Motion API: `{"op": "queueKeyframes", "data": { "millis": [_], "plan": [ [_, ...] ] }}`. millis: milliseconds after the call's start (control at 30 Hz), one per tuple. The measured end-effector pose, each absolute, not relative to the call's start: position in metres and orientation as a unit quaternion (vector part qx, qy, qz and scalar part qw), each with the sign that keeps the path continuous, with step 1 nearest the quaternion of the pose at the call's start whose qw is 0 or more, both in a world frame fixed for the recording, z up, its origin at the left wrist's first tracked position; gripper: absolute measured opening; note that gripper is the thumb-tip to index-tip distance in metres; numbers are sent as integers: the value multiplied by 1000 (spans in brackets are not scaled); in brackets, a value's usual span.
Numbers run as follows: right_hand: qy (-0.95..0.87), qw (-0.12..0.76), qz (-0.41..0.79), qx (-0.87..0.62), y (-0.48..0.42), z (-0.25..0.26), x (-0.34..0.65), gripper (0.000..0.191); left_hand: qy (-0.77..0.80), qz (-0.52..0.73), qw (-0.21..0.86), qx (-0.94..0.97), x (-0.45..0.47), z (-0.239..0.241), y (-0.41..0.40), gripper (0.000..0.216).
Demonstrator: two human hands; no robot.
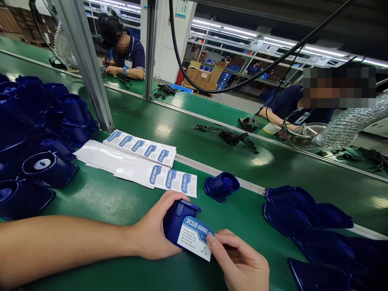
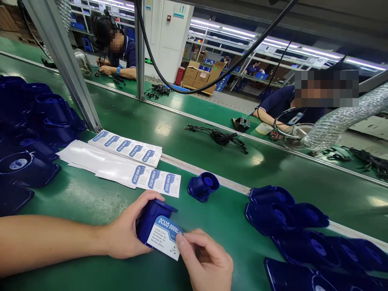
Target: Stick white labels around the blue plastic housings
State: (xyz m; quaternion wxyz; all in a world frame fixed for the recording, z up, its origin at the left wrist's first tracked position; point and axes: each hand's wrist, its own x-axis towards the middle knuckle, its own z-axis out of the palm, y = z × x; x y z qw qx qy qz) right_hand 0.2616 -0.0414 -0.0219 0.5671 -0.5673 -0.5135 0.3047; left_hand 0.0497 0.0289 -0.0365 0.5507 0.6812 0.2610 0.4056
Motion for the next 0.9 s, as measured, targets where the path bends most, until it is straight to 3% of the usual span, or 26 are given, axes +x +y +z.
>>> {"op": "queueKeyframes", "data": {
  "millis": [133,200,333,500,600,800,900],
  "plan": [
    [-595,527,157,-587,-41,-17,270,6,260,415,558,670,51,-34,28,79],
    [-557,525,143,-628,-41,-14,272,14,264,415,554,671,52,-34,27,78],
    [-458,549,328,-617,-40,-14,266,50,254,419,536,687,53,-35,25,79],
    [-405,518,523,-543,-42,-19,251,67,242,425,514,705,53,-36,24,78],
    [-385,522,539,-537,-43,-19,242,73,226,429,500,717,54,-37,22,79],
    [-362,503,559,-550,-37,-16,235,67,215,400,465,760,55,-37,18,78],
    [-367,494,550,-565,-38,-14,234,75,222,402,469,754,56,-37,19,77]
  ]
}}
